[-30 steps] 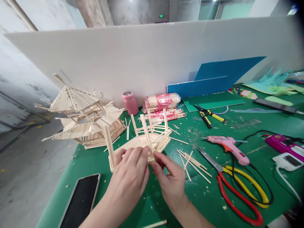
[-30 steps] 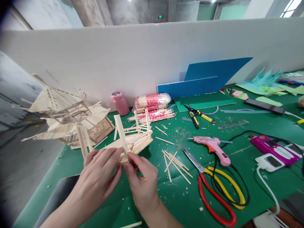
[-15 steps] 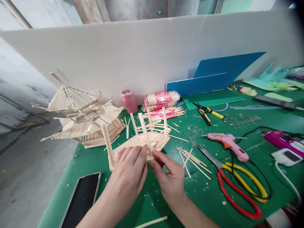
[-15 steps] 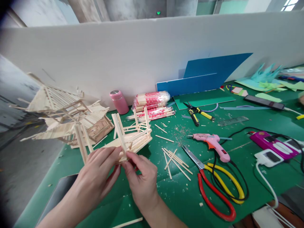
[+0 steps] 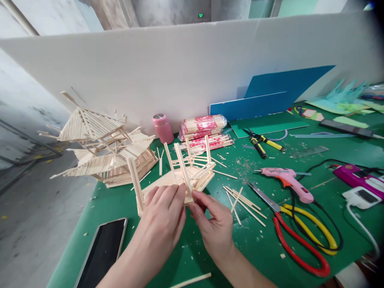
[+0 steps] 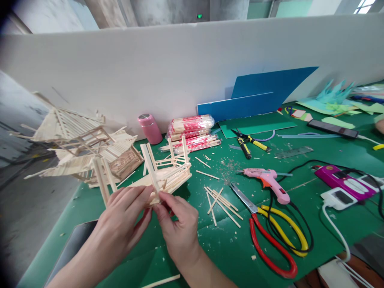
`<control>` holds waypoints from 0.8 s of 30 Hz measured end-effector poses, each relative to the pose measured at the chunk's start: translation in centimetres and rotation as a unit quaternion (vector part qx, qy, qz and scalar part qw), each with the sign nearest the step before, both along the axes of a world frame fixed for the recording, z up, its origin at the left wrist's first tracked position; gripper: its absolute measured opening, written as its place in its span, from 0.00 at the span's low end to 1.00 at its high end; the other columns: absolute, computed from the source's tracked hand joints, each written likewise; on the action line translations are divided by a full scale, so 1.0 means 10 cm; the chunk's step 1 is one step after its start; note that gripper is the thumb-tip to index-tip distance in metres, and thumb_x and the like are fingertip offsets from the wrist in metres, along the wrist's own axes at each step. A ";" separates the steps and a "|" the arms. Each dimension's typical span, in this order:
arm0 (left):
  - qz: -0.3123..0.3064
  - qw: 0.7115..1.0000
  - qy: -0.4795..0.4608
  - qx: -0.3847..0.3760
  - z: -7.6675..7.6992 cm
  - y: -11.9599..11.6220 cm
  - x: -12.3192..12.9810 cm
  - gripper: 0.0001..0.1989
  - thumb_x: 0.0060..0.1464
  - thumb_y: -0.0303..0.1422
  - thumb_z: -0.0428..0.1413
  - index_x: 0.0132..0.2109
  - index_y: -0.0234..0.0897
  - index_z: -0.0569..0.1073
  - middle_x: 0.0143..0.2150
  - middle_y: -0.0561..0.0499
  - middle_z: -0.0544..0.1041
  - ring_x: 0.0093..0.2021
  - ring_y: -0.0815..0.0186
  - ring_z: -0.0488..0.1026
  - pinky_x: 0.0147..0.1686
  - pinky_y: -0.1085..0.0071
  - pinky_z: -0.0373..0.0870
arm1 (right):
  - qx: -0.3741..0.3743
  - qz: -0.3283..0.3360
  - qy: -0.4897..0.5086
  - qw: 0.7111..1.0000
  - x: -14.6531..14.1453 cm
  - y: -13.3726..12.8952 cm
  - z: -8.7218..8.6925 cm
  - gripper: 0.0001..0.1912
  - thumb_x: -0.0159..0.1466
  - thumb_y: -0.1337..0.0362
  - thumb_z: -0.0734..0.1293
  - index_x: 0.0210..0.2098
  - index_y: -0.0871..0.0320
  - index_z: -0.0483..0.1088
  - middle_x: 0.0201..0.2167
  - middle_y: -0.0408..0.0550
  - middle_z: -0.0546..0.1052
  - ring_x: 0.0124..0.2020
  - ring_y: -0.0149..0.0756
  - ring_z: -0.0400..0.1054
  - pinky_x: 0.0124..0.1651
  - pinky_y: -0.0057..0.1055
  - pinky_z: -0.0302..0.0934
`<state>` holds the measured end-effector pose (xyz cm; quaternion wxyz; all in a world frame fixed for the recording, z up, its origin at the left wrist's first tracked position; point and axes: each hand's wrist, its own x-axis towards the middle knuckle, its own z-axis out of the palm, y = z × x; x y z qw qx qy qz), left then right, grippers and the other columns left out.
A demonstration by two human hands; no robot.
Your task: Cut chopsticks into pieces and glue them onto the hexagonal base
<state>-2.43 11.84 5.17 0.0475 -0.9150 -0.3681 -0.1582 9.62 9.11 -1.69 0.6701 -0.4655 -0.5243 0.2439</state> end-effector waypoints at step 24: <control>-0.002 1.000 -0.003 -0.003 0.00 0.00 0.00 0.12 0.55 0.25 0.45 0.47 0.30 0.64 0.38 0.43 0.69 0.39 0.57 0.64 0.40 0.57 0.61 | 0.008 0.020 0.025 0.999 0.00 0.00 -0.03 0.15 0.57 0.72 0.66 0.44 0.55 0.71 0.31 0.42 0.76 0.29 0.27 0.67 0.33 0.22 0.63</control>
